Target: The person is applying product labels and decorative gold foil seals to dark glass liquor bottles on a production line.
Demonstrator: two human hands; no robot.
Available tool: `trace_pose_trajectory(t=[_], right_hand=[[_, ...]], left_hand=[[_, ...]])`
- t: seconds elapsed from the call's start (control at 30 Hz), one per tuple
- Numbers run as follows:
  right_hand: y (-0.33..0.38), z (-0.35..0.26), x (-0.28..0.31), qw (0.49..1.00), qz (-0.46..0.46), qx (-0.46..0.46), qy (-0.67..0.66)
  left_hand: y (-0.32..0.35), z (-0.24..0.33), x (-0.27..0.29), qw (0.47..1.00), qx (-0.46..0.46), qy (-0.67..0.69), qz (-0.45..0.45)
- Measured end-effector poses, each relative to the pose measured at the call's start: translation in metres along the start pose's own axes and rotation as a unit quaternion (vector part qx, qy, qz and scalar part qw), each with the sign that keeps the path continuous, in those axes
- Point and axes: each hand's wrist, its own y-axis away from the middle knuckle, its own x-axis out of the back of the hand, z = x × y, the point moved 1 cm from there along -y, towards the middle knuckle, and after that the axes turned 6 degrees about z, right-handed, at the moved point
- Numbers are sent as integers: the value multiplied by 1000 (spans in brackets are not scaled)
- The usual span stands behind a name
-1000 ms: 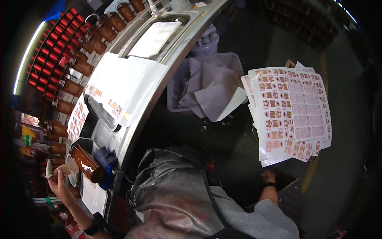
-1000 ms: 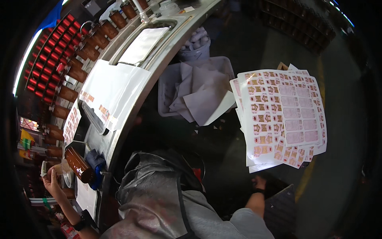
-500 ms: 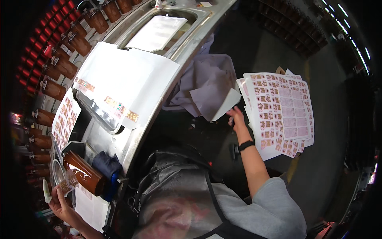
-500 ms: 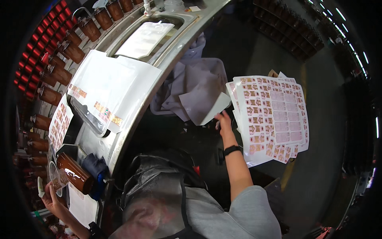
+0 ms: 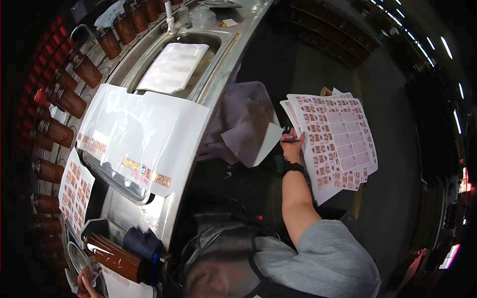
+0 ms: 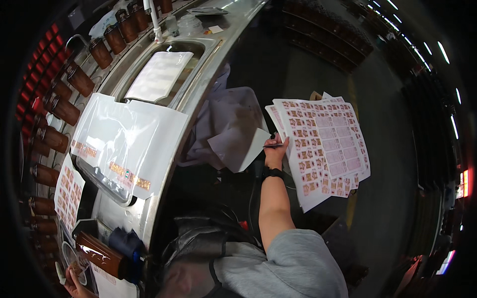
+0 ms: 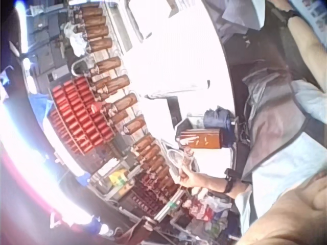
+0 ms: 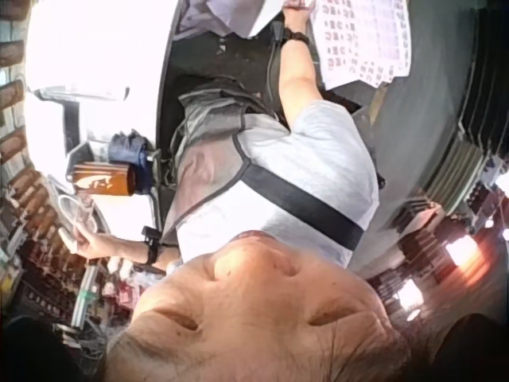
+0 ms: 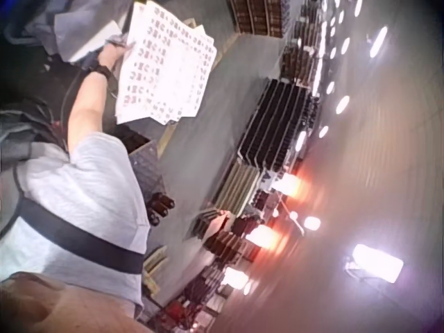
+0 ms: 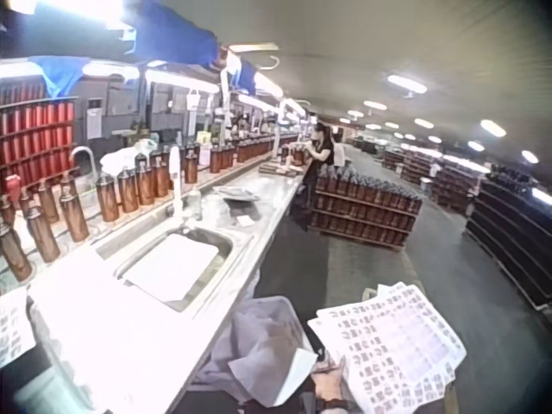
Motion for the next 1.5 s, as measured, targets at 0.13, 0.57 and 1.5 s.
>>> trace_pose_trajectory(t=[0.13, 0.57, 1.5], right_hand=[[-9, -22, -6, 995, -91, 13, -27], [-14, -53, -35, 956, 147, 194, 162], [28, -99, -17, 858, 164, 248, 417]], left_hand=[[-9, -5, -4, 998, -56, -4, -15], [-6, -12, -6, 999, -22, 37, -25], [4, -17, 0, 994, 8, 109, -24]])
